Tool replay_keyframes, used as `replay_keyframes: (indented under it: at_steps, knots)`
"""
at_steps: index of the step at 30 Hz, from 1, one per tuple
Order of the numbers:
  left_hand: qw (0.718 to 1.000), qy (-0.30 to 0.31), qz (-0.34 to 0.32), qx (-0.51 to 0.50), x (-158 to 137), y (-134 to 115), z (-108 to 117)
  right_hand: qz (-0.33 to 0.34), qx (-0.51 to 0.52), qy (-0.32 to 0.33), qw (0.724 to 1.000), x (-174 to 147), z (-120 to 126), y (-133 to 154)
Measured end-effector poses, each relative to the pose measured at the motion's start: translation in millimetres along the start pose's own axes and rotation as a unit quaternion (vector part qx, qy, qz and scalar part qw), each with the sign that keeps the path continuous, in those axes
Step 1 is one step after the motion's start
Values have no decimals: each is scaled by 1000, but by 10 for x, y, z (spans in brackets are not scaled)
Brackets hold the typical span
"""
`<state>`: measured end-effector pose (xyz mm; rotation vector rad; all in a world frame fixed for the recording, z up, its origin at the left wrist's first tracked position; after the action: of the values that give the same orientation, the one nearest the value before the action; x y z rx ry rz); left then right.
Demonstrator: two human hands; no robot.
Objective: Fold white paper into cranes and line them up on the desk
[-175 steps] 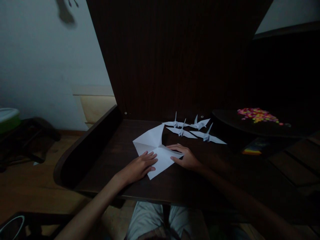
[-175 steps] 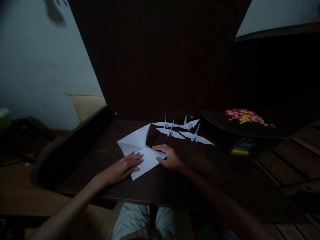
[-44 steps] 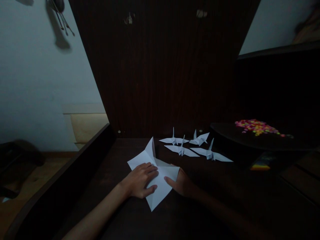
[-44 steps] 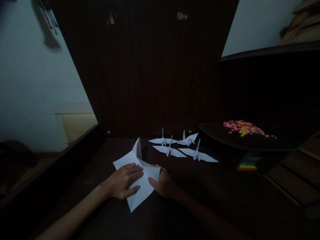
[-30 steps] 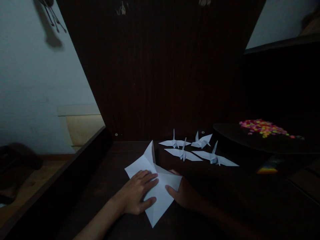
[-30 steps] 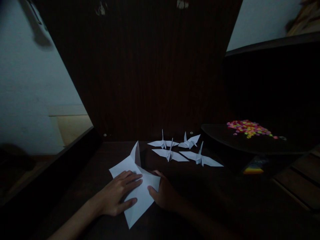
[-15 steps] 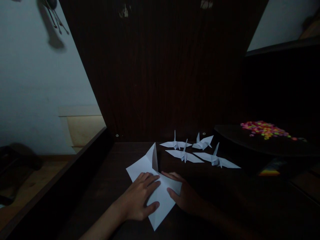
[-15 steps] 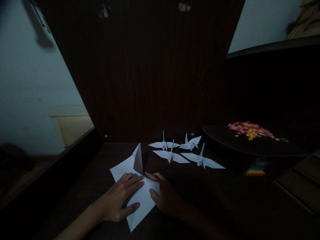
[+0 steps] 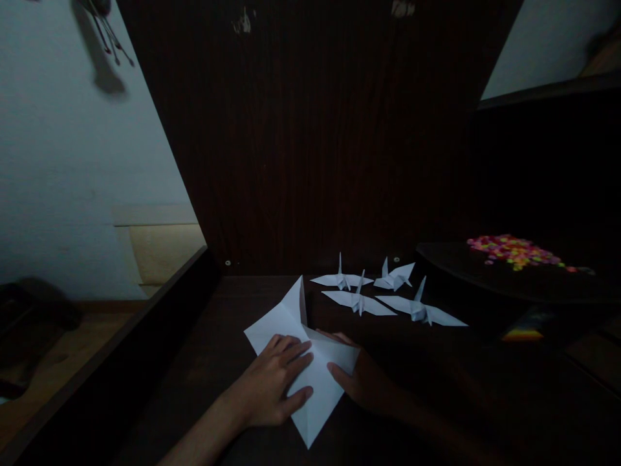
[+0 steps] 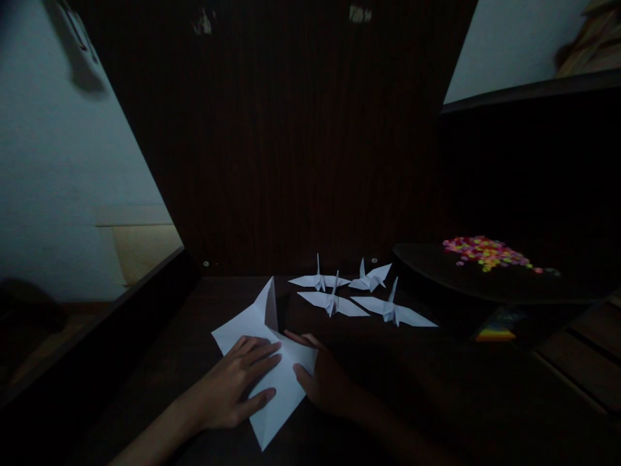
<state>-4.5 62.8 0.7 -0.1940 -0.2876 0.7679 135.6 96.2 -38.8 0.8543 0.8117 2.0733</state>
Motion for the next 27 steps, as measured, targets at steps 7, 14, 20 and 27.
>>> replay_keyframes:
  at_steps: [7,14,20,27]
  knots:
    - [997,-65,-34,16,18,-18,14,-28,11,6,1000,18,10,-11]
    - [988,-151,-6,29,-15,64,55,-9,12,8,1000,35,21,20]
    - [980,-196,43,3,-11,173,63,-35,16,-11,999,45,32,-1]
    - [980,-188,61,39,-7,216,141,15,-19,-16,1000,89,68,63]
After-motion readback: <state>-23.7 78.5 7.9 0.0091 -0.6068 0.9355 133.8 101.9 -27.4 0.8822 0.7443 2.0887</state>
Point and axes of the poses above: each hand's wrist, its own x-axis towards the middle knuckle, its own z-axis out of the back of the hand, y = z × x, the point moved 8 cm from there along x, towards the middle knuckle, and after that the axes turned 3 degrees about z, right-handed, at the moved point
